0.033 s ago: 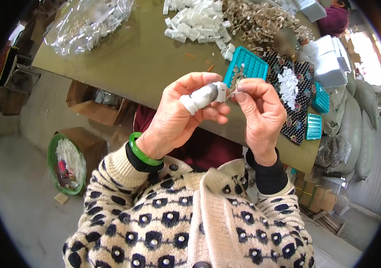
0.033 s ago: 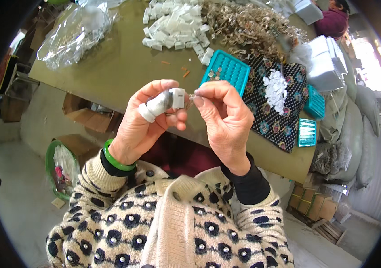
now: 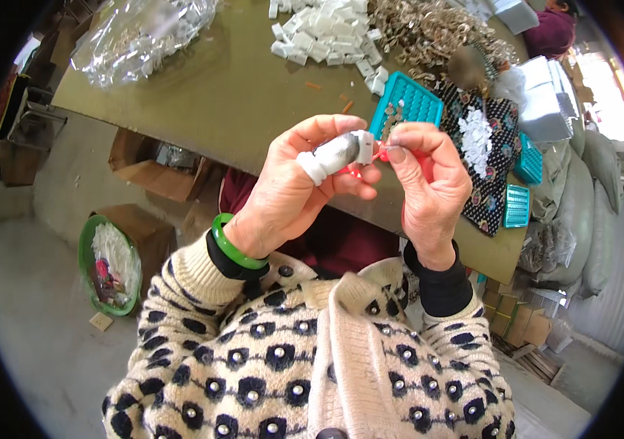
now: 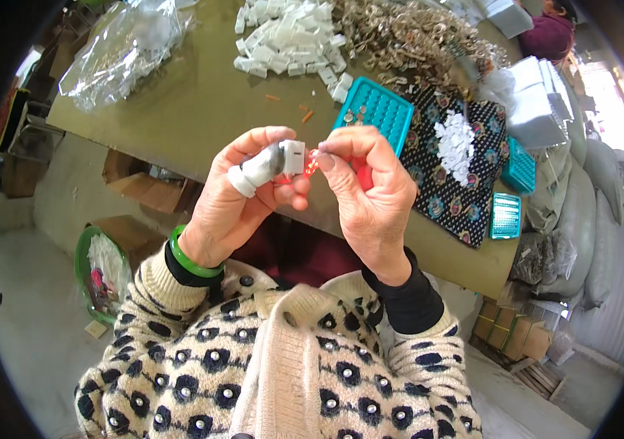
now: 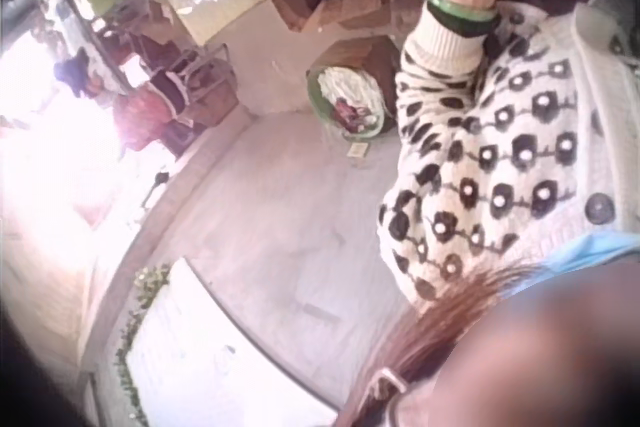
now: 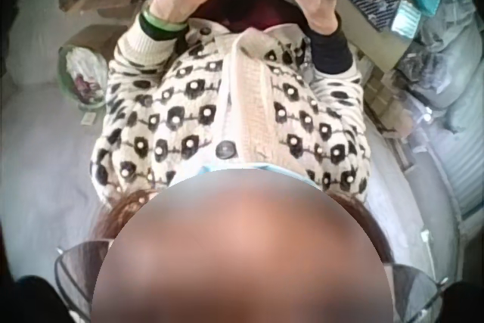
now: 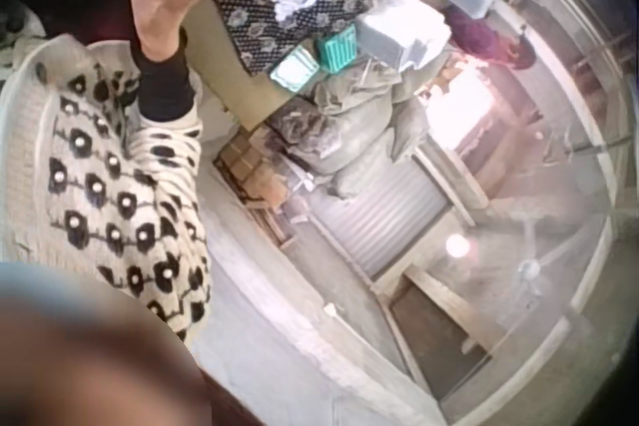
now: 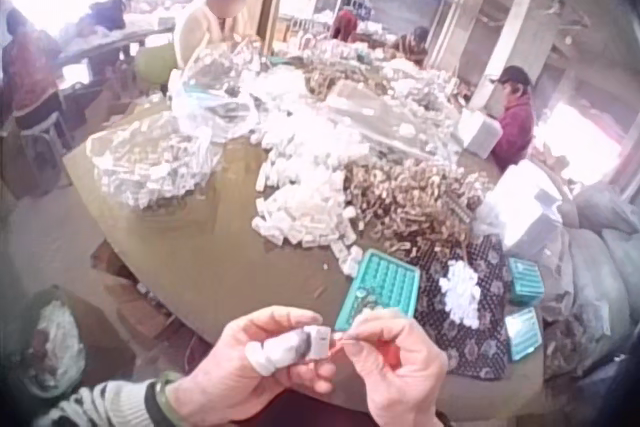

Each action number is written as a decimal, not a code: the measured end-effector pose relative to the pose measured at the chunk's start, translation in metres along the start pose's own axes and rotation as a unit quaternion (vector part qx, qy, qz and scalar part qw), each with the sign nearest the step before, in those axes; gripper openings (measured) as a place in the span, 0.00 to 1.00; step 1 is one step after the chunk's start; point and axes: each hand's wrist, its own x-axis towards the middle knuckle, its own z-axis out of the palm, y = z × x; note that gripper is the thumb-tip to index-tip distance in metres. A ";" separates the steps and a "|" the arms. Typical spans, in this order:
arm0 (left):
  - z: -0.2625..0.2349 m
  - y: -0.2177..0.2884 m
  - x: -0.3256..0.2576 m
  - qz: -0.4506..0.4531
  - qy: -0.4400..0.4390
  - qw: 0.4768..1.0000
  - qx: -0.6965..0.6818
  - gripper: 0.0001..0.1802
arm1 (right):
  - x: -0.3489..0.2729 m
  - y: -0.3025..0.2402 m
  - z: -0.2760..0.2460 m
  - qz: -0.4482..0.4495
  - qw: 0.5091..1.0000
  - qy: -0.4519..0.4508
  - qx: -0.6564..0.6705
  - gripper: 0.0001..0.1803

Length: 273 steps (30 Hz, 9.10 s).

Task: The person repeatedly picks small white plastic housings and metal pins from a table and a blue tray, inserts the pins into the housings, and places the assembled units back on the table. The process is repeated continuously with both hands.

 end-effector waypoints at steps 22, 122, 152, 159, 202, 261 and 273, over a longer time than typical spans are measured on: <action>-0.003 -0.021 0.012 -0.037 0.031 0.998 0.031 0.14 | -0.002 0.022 -0.020 -0.033 0.994 -0.031 -0.103 0.05; 0.001 -0.002 0.013 0.344 -0.040 0.717 0.606 0.13 | 0.008 -0.007 -0.030 0.166 0.970 -0.055 0.167 0.13; -0.003 -0.017 0.003 -0.107 -0.081 0.991 -0.019 0.14 | -0.007 0.007 -0.025 0.250 0.922 -0.069 0.289 0.04; -0.005 -0.012 0.004 -0.109 -0.101 0.986 -0.071 0.13 | -0.007 0.001 -0.020 -0.043 0.993 -0.079 -0.070 0.10; -0.012 0.020 0.013 0.102 -0.042 0.963 0.245 0.16 | 0.000 0.017 0.001 -0.063 0.990 -0.116 -0.052 0.05; -0.007 -0.014 0.004 -0.016 0.093 0.995 0.021 0.13 | -0.017 0.028 0.011 -0.161 0.961 0.029 -0.221 0.07; -0.017 -0.018 0.003 -0.009 0.082 0.995 -0.060 0.13 | -0.024 0.023 0.018 0.047 0.998 0.043 -0.025 0.06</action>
